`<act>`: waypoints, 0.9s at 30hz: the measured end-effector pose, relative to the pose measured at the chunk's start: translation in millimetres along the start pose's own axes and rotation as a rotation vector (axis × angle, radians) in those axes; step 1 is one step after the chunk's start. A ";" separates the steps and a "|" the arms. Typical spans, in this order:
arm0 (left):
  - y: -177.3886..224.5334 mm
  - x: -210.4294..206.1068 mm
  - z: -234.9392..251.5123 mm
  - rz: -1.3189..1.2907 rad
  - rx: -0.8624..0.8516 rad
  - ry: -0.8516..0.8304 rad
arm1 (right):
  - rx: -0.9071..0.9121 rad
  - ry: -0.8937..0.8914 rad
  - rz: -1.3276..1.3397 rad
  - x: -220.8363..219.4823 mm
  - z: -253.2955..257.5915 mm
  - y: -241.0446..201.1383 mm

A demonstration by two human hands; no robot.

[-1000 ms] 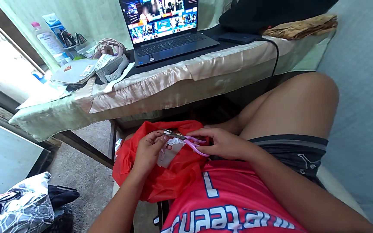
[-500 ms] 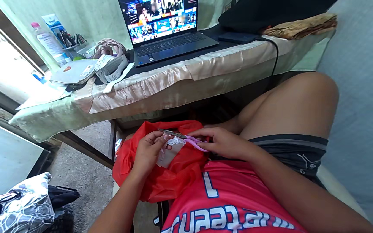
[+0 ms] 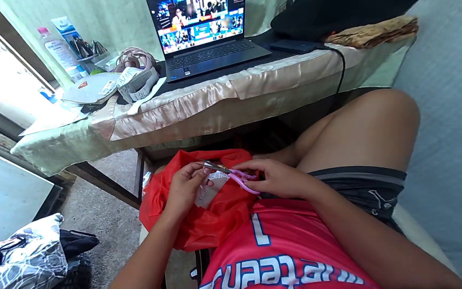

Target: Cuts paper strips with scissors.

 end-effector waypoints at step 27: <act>0.6 -0.2 0.4 0.007 -0.007 -0.004 | 0.012 -0.008 0.062 1.0 1.4 0.7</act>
Point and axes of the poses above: each hand's wrist, its own z-axis towards the middle knuckle, its own x-axis out of the back of the hand, y = z × x, the point moved 9 cm from there along z, towards the middle knuckle, and after that the axes turned 4 degrees about -x, right-handed, at the moved point
